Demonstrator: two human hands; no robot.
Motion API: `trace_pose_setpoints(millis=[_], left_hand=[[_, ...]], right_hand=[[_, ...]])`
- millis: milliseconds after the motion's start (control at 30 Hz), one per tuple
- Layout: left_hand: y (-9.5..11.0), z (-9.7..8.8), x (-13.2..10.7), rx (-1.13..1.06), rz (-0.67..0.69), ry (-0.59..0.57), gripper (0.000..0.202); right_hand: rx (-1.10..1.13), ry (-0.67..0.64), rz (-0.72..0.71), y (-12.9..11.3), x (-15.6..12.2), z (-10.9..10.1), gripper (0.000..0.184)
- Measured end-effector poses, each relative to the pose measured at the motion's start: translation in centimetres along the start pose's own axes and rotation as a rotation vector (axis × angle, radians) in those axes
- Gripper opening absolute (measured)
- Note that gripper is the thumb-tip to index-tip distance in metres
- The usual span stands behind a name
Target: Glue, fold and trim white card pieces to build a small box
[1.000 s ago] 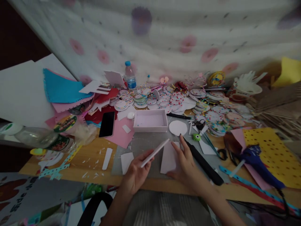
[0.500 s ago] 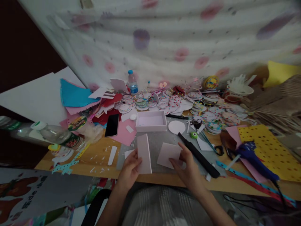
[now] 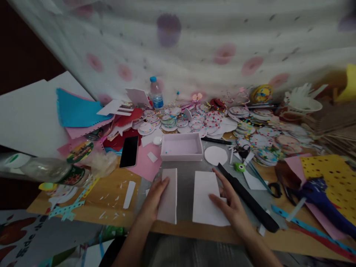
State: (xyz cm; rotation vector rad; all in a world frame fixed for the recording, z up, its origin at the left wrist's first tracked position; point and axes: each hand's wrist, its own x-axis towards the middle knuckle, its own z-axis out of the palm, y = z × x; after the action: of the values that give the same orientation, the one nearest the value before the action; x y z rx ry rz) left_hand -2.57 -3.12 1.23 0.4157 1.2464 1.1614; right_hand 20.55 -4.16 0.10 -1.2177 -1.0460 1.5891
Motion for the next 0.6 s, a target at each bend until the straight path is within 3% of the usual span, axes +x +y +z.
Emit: trace_pose_setpoints(millis=[200,400,600], left_hand=[[0.6,1.6,2.0,0.307,0.115,-0.089,0.042],[-0.1,1.4,3.0,0.384,0.121,-0.144,0.038],[0.1,1.5,3.1,0.415,0.105,-0.165,0.039]], right_hand=[[0.096,-0.045,0.110,-0.3,1.7,0.0,0.075],[0.087,0.000,0.209,-0.7,2.5,0.8,0.073],[0.098,-0.033,0.211,-0.6,2.7,0.8,0.070]])
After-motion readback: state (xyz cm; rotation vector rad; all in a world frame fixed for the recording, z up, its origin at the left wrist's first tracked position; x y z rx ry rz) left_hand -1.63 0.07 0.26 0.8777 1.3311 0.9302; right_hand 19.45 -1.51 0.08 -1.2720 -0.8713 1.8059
